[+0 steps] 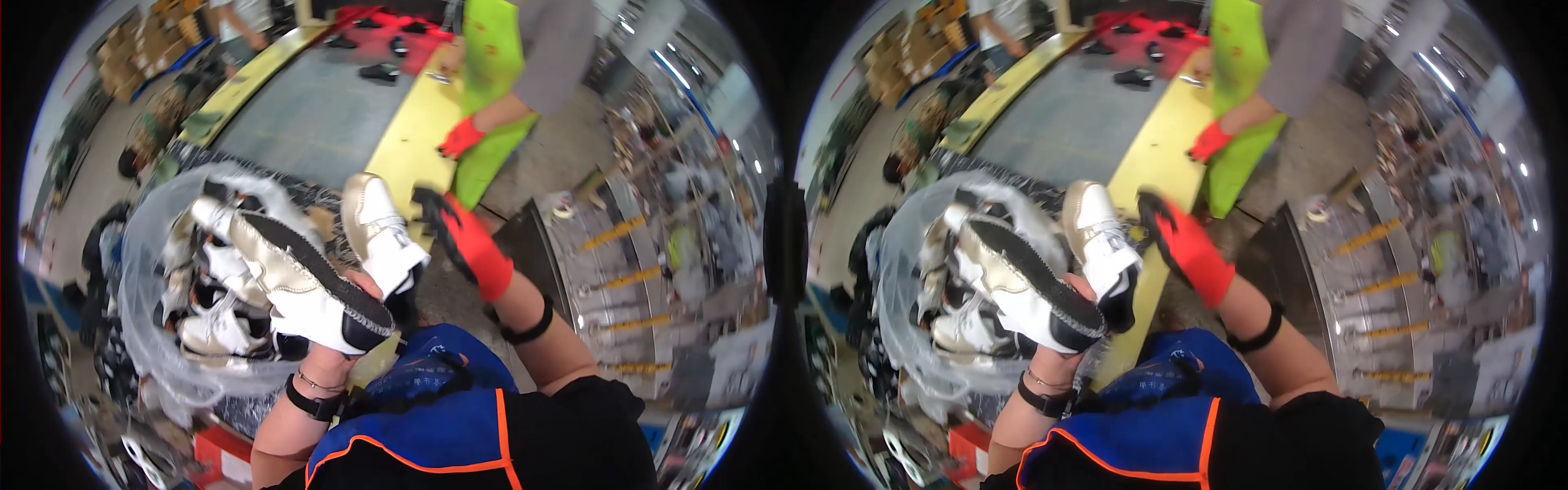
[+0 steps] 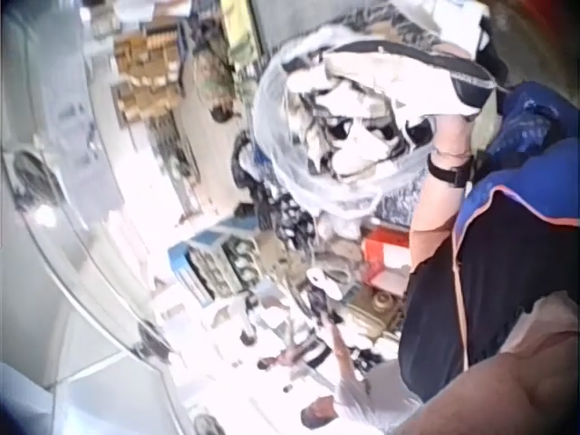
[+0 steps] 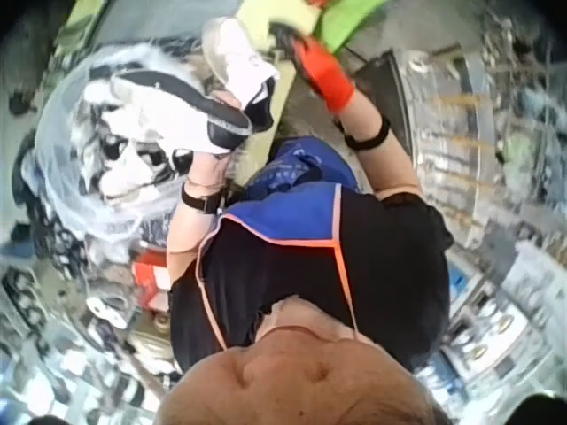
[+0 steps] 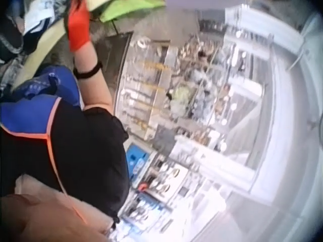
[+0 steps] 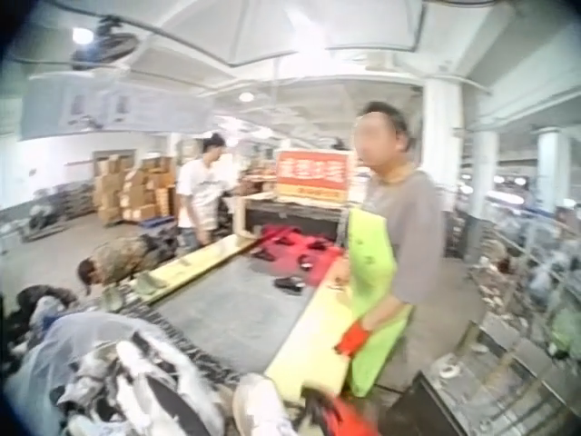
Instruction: Sort manufactured shoes and place them on a cleaning/finishing machine.
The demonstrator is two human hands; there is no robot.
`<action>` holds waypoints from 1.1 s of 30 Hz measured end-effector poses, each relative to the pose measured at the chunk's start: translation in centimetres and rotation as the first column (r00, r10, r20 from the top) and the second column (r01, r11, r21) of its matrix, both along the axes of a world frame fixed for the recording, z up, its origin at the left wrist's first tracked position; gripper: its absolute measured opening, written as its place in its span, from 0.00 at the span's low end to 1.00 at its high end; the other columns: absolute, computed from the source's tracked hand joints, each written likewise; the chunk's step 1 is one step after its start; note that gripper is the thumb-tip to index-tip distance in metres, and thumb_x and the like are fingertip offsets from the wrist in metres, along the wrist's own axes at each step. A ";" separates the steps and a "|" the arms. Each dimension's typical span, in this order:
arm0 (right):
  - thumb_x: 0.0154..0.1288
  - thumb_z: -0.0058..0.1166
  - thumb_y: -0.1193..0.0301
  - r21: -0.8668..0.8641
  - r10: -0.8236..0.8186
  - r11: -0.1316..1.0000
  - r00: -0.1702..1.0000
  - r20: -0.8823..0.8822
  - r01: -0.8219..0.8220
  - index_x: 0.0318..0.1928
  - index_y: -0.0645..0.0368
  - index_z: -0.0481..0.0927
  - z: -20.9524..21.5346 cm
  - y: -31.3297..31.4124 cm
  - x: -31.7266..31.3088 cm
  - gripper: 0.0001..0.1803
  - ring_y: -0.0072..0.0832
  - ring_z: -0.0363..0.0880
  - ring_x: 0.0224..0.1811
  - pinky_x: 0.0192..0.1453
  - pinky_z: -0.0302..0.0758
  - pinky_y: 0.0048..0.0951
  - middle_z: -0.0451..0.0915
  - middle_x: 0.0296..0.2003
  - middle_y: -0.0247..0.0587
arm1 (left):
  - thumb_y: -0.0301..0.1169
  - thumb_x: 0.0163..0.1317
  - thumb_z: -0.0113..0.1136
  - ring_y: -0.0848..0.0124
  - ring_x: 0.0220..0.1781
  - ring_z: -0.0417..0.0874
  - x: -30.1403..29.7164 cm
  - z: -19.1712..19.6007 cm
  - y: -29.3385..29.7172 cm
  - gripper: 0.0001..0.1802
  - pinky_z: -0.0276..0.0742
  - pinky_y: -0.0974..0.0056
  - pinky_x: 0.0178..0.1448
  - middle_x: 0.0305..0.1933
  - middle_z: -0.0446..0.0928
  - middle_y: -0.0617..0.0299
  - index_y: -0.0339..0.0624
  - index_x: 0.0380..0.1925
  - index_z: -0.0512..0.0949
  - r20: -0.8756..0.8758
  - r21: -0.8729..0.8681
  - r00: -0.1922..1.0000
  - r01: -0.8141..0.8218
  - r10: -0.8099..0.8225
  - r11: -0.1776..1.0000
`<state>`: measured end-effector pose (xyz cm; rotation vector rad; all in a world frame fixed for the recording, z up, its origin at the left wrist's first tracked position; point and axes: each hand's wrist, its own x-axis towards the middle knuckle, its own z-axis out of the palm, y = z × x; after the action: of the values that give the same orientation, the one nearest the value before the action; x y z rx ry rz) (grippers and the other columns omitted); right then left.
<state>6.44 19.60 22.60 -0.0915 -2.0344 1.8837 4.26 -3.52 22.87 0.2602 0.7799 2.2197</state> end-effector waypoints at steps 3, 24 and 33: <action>0.73 0.45 0.66 -0.178 0.046 0.984 0.989 0.140 -0.020 0.63 0.62 0.70 -0.9 0.1 9.4 0.21 0.24 0.75 0.51 0.56 0.73 0.28 0.78 0.52 0.40 | 0.39 0.67 0.55 0.78 0.29 0.79 0.5 -1.8 4.9 0.14 0.78 0.75 0.33 0.31 0.74 0.65 0.39 0.33 0.74 -0.205 -0.191 0.973 0.071 -0.111 0.979; 0.53 0.66 0.59 0.433 -0.328 0.842 0.943 -0.062 0.322 0.69 0.63 0.58 -0.2 9.5 19.7 0.47 0.49 0.59 0.69 0.71 0.57 0.48 0.60 0.66 0.58 | 0.27 0.61 0.59 0.68 0.42 0.80 3.2 -2.6 18.3 0.06 0.78 0.66 0.45 0.38 0.76 0.60 0.41 0.35 0.72 0.015 -0.209 0.784 0.609 -0.621 0.765; 0.56 0.57 0.64 0.549 -0.561 0.626 0.809 -0.176 0.553 0.57 0.61 0.73 -2.0 10.3 19.3 0.28 0.47 0.79 0.48 0.50 0.76 0.40 0.77 0.52 0.53 | 0.17 0.44 0.66 0.74 0.43 0.74 2.5 -1.9 19.8 0.22 0.75 0.68 0.45 0.41 0.71 0.66 0.42 0.40 0.73 -0.308 -0.428 0.627 0.580 -0.715 0.693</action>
<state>25.73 29.94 20.59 -0.5139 -2.1569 0.8372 6.79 16.25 20.99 0.8090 1.0415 1.3178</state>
